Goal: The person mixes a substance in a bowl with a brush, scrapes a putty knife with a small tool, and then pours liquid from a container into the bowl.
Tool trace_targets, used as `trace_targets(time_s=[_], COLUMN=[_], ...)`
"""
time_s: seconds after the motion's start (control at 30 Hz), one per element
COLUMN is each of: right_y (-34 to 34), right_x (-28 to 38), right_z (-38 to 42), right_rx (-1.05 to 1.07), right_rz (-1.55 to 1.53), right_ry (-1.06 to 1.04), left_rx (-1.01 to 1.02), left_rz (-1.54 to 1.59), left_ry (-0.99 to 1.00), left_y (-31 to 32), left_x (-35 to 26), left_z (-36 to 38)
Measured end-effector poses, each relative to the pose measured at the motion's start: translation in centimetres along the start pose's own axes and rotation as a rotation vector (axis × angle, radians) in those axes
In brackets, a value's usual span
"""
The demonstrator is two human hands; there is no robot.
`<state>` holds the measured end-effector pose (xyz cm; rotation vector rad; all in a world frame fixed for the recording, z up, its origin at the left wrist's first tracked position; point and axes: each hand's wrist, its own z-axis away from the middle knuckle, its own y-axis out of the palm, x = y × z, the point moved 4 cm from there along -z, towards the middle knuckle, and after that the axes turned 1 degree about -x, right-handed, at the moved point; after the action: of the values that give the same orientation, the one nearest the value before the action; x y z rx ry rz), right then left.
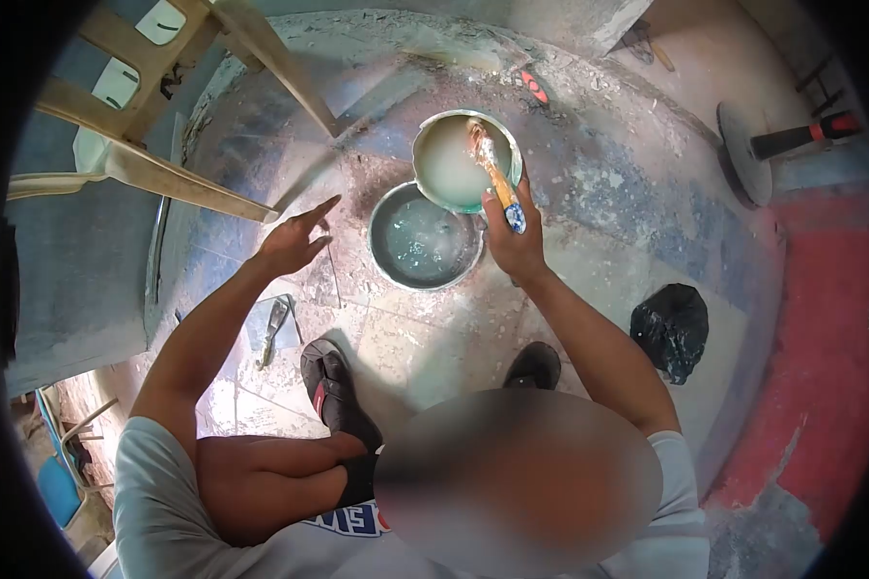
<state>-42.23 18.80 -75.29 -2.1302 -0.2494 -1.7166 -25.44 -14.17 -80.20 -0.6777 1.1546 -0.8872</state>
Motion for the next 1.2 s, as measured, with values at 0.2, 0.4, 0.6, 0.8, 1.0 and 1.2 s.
trace_targets(time_s=[0.2,0.4,0.6,0.8,1.0,1.2], right_y=[-0.8,-1.2,-0.8,-1.6,-4.3,-6.0], right_x=[-0.1,-0.9,0.8,0.0,-4.5,-9.1], right_z=[0.1,0.2,0.2,0.2,0.9,2.3], right_rx=[0.036,0.061,0.079,-0.059,-0.122,-0.096], right_rz=[0.038,0.12,-0.412,-0.368,-0.325,-0.304], right_ry=[-0.003,-0.053,0.447,0.752,0.81,0.922], left_rx=[0.067,-0.082,-0.331,-0.437,-0.512,-0.617], left_rz=[-0.025,0.079,0.178,0.284,0.338,0.816], left_ry=[-0.116,-0.416,-0.625,-0.629,-0.603,-0.605], left_y=[-0.6,2.5,9.0,11.2,9.9,4.5], left_x=[1.9,6.4,10.3,8.6,8.0,3.5], left_z=[7.6,17.9,23.8,24.4,24.6,20.7])
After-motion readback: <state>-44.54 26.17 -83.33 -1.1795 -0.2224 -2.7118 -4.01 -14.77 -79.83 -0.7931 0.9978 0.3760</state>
